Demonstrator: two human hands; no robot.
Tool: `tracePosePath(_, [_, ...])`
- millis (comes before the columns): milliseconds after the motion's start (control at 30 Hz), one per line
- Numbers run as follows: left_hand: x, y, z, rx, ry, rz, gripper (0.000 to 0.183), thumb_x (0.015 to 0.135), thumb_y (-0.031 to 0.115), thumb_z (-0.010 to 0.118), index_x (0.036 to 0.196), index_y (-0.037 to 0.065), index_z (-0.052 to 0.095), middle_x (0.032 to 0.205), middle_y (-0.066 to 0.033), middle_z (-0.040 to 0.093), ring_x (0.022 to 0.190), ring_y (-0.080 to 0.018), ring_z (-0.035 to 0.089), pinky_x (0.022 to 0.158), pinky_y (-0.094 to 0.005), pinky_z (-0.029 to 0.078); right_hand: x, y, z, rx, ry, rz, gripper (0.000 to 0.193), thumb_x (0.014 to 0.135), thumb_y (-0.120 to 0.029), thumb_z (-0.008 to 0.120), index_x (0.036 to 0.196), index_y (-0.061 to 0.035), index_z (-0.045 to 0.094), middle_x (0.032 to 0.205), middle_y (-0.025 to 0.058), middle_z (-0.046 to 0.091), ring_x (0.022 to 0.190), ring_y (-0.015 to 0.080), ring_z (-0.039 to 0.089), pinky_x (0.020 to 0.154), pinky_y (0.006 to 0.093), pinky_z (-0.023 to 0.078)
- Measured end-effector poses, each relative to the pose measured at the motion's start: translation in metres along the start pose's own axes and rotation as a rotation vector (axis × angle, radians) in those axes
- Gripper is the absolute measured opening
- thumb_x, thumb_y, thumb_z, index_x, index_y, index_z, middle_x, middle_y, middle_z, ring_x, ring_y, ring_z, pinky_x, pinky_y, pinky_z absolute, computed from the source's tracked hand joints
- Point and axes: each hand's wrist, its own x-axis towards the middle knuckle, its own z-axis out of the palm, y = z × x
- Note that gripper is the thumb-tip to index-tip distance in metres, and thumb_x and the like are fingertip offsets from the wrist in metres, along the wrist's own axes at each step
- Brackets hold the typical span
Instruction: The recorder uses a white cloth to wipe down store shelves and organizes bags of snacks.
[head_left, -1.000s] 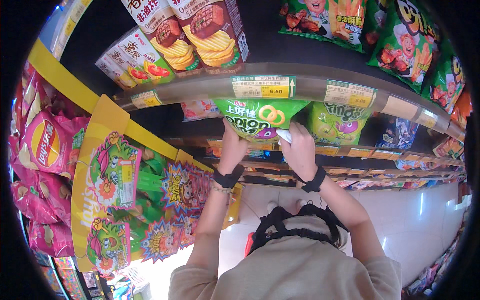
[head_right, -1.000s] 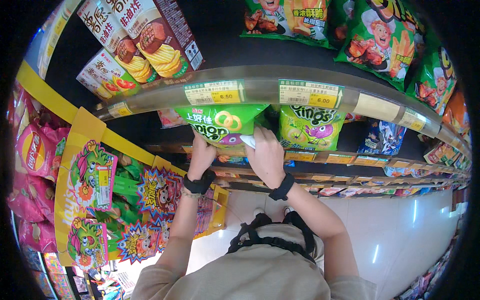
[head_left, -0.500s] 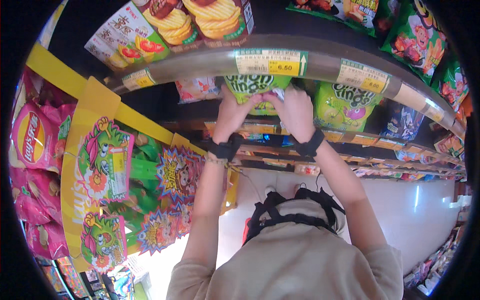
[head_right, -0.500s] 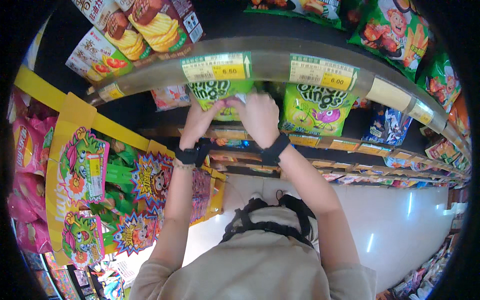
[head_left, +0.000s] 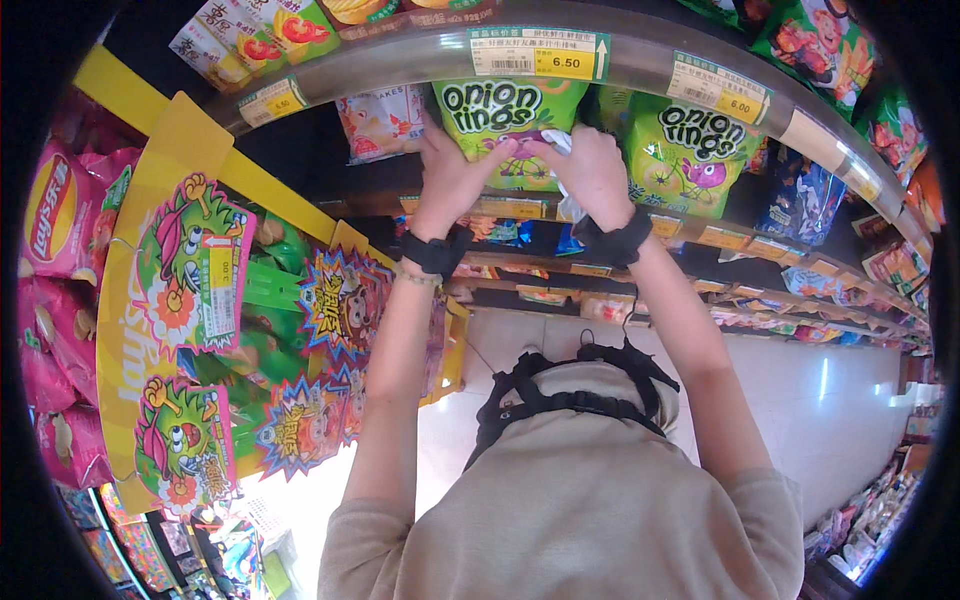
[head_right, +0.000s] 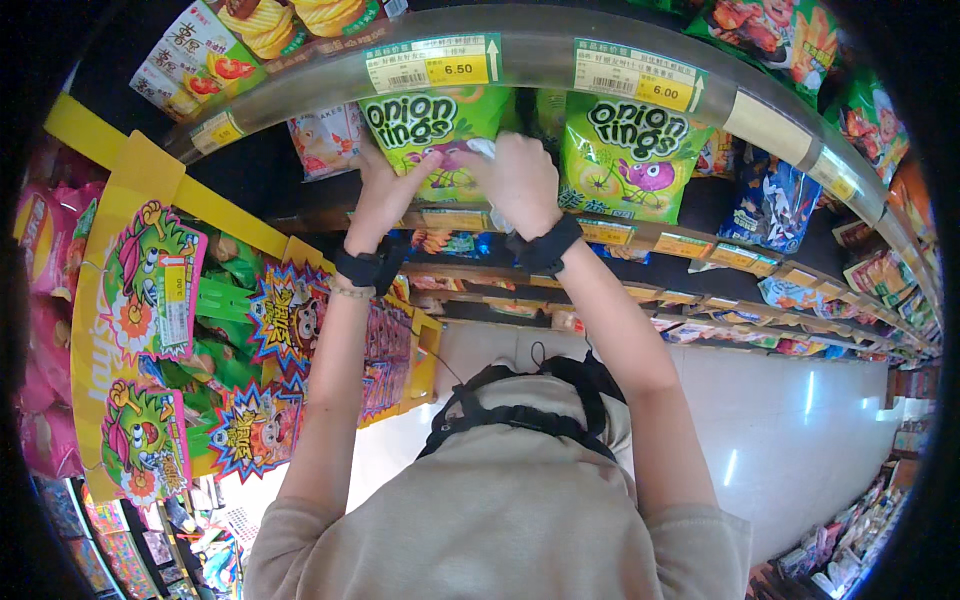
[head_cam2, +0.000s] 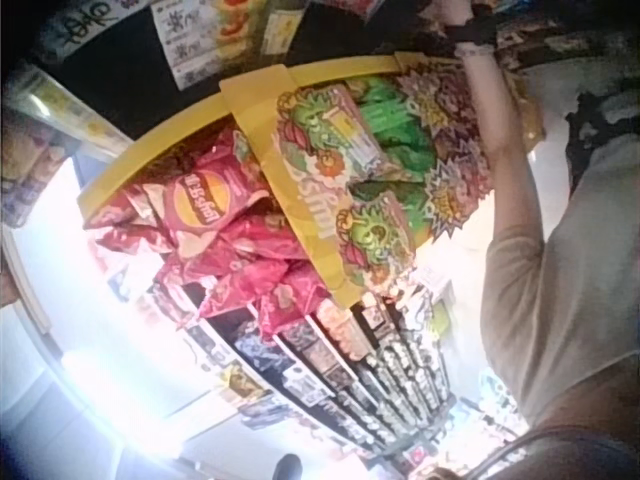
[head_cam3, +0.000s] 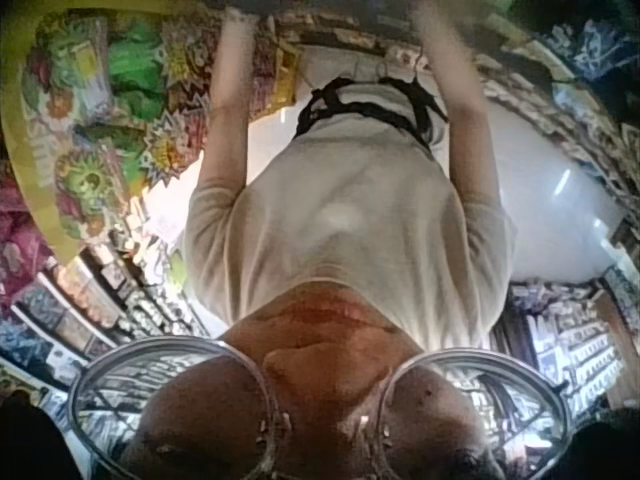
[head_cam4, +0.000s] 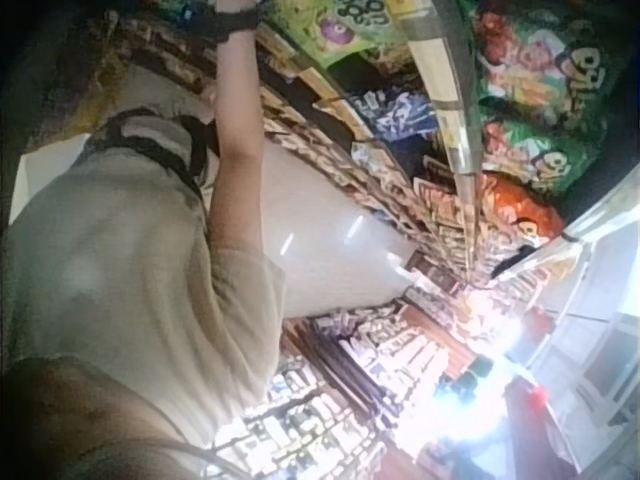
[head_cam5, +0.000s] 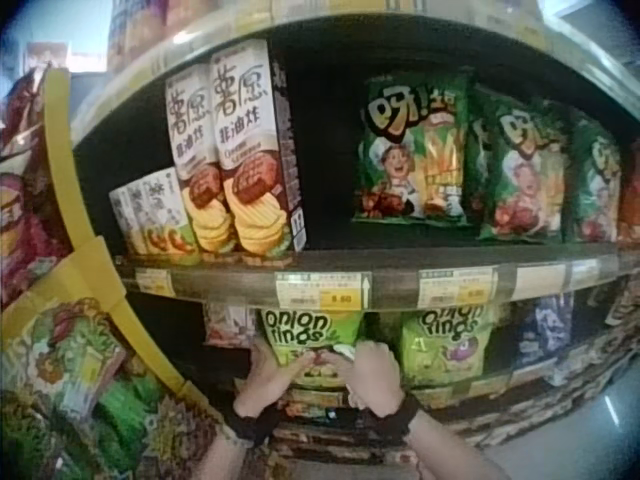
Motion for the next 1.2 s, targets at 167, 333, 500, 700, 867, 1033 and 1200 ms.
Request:
tracePosePath(167, [0.001, 0.033, 0.002, 0.229, 0.372, 0.482, 0.093, 0.063, 0.049, 0.070, 0.129, -0.001, 0.030, 0.128, -0.0253, 0.030, 0.119, -0.0447, 0.026, 0.100, -0.0565, 0.018, -0.012, -0.008, -0.018, 0.064, 0.058, -0.005, 0.055, 0.071, -0.041, 0.068, 0.097, 0.0060, 0.057, 0.078, 0.0244, 0.061, 0.074, 0.0379, 0.060, 0.063, 0.0419, 0.048])
tracePosePath(333, [0.022, 0.039, 0.026, 0.591, 0.341, 0.602, 0.053, 0.069, 0.055, 0.059, 0.106, 0.018, 0.059, 0.114, -0.0140, 0.046, 0.114, -0.0394, 0.035, 0.096, -0.0645, 0.016, -0.030, 0.001, -0.031, 0.020, 0.157, -0.046, 0.054, 0.071, -0.036, 0.068, 0.108, 0.0022, 0.055, 0.082, 0.0239, 0.061, 0.075, 0.0367, 0.061, 0.064, 0.0425, 0.049])
tracePosePath(500, [0.039, 0.033, 0.036, 0.627, 0.358, 0.554, 0.052, 0.068, 0.056, 0.058, 0.102, 0.017, 0.062, 0.105, -0.0144, 0.052, 0.108, -0.0357, 0.041, 0.095, -0.0643, 0.018, -0.045, 0.004, -0.058, 0.132, 0.100, -0.037, 0.044, 0.072, -0.025, 0.067, 0.106, 0.0009, 0.058, 0.088, 0.0212, 0.062, 0.078, 0.0346, 0.062, 0.069, 0.0367, 0.049])
tracePosePath(700, [0.027, 0.044, 0.026, 0.653, 0.216, 0.495, 0.051, 0.072, 0.053, 0.056, 0.103, 0.013, 0.060, 0.108, -0.0169, 0.051, 0.110, -0.0383, 0.040, 0.096, -0.0651, 0.016, -0.062, -0.017, -0.111, 0.311, -0.025, -0.068, 0.027, 0.074, -0.018, 0.066, 0.094, -0.0015, 0.062, 0.084, 0.0159, 0.064, 0.079, 0.0293, 0.063, 0.069, 0.0320, 0.049])
tracePosePath(867, [-0.008, 0.085, -0.012, 0.678, 0.030, 0.380, 0.059, 0.074, 0.042, 0.061, 0.121, 0.008, 0.047, 0.127, -0.0247, 0.034, 0.122, -0.0450, 0.023, 0.100, -0.0610, 0.012, -0.048, -0.032, -0.169, 0.394, 0.028, -0.302, 0.021, 0.071, -0.009, 0.067, 0.091, -0.0018, 0.063, 0.083, 0.0113, 0.065, 0.077, 0.0205, 0.064, 0.068, 0.0278, 0.048])
tracePosePath(1033, [-0.029, 0.191, -0.093, 0.033, -1.024, 0.329, 0.040, 0.077, 0.032, 0.064, 0.104, 0.002, 0.058, 0.100, -0.0140, 0.060, 0.105, -0.0286, 0.052, 0.096, -0.0379, 0.035, -0.004, -0.037, -0.238, 0.341, 0.078, -0.334, 0.051, 0.073, -0.011, 0.066, 0.119, -0.0020, 0.046, 0.097, 0.0145, 0.061, 0.091, 0.0197, 0.059, 0.079, 0.0297, 0.045])
tracePosePath(1200, [0.028, 0.260, -0.093, -0.390, -0.756, 0.437, 0.044, 0.081, 0.021, 0.063, 0.118, 0.001, 0.050, 0.115, -0.0099, 0.053, 0.107, -0.0165, 0.049, 0.089, -0.0306, 0.040, 0.063, -0.037, -0.263, 0.382, -0.034, -0.265, 0.057, 0.075, -0.017, 0.064, 0.122, 0.0023, 0.037, 0.096, 0.0147, 0.059, 0.085, 0.0197, 0.059, 0.072, 0.0301, 0.047])
